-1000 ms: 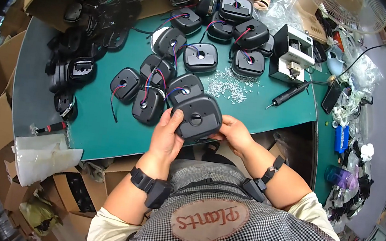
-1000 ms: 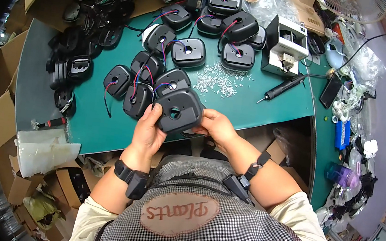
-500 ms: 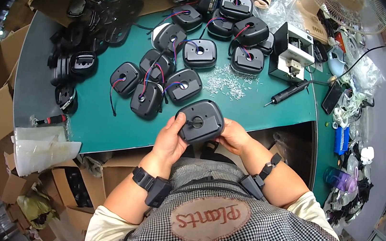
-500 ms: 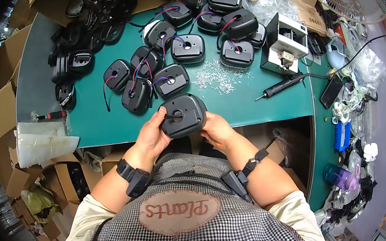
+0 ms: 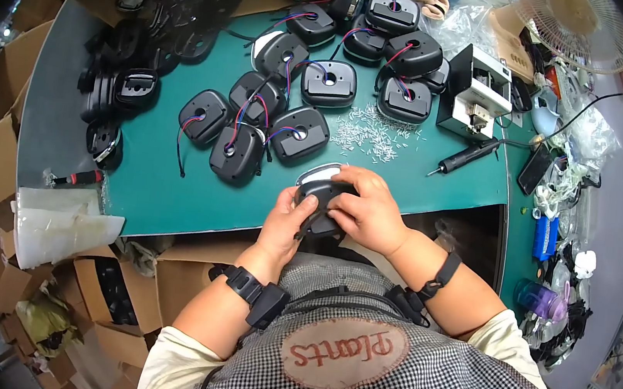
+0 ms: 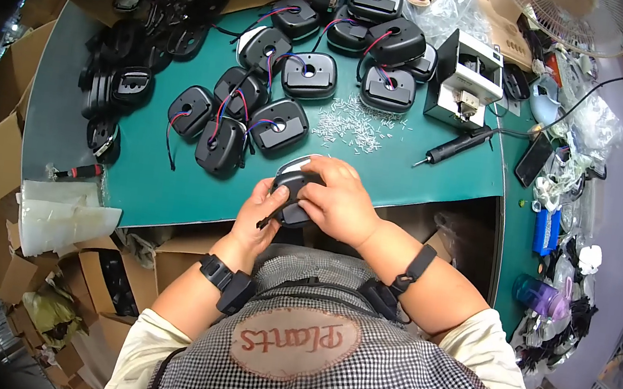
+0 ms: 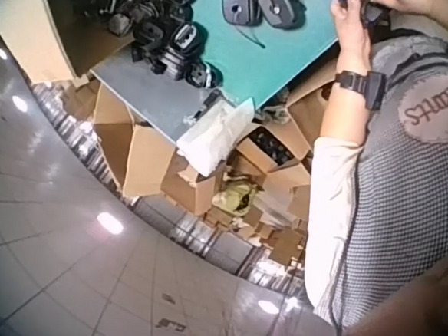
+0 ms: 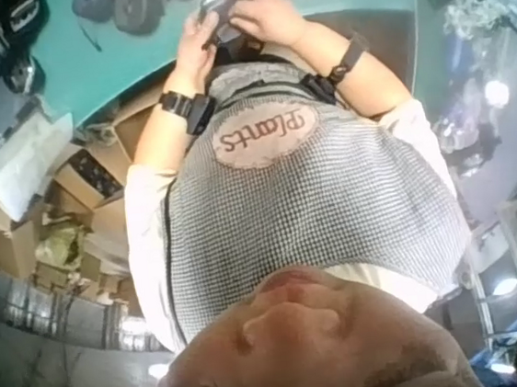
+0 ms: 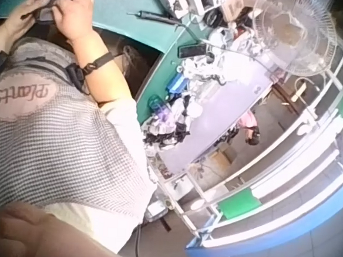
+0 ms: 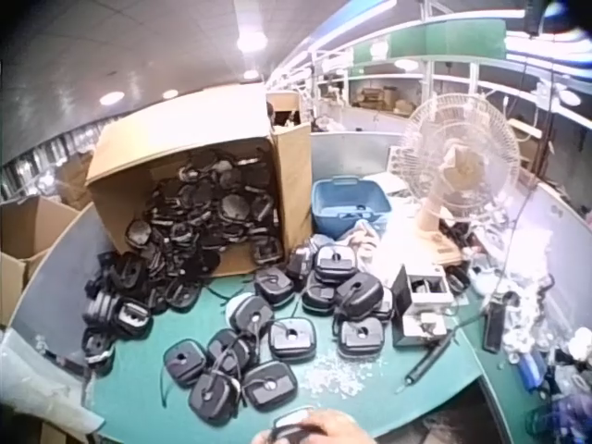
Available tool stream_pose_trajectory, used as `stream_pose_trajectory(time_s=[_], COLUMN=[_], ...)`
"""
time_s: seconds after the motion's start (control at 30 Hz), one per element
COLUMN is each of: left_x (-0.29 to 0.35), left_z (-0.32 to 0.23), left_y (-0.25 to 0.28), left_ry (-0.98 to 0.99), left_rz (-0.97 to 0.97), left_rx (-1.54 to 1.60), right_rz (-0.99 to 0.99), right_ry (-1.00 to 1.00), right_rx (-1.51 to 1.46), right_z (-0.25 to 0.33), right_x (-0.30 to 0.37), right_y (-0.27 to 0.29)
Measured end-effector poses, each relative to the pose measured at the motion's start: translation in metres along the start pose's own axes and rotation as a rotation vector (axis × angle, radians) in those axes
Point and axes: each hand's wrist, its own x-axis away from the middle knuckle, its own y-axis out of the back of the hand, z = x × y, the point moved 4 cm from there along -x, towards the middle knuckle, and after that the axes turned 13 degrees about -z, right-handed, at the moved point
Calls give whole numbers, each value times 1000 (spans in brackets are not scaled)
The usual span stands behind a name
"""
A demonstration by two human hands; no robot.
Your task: The recorder is assembling electronic components by snapping together plastic housings with internal wiring.
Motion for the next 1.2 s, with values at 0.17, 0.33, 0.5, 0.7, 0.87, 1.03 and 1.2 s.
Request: stream_pose_trajectory(time_s=[0.17, 0.33, 0.5, 0.7, 0.87, 1.03, 1.2], left_x=[-19, -30, -33, -14, 25, 35, 68], left_z=[11, 24, 16, -4, -38, -90, -114], left_y=[30, 46, 43, 24, -14, -45, -79], left_ry=[-53, -86, -8, 120, 72, -302, -809], left_rz=[-117, -266, -212, 58, 303, 202, 116], left_rx=[-70, -133, -163, 9, 121, -129, -552], right_rz=[7, 38, 70, -196, -121, -88, -135], right_ry=[-39, -290, -1296, -1472, -1195, -1082, -1007], right_rx=[-152, -31, -587, -1125, -1756, -1743, -1786], right_z=[2, -54, -98, -58, -37, -5, 21], right_x=[12, 43, 71, 42, 13, -6, -19], right_y=[17, -14, -73, -59, -23, 5, 19])
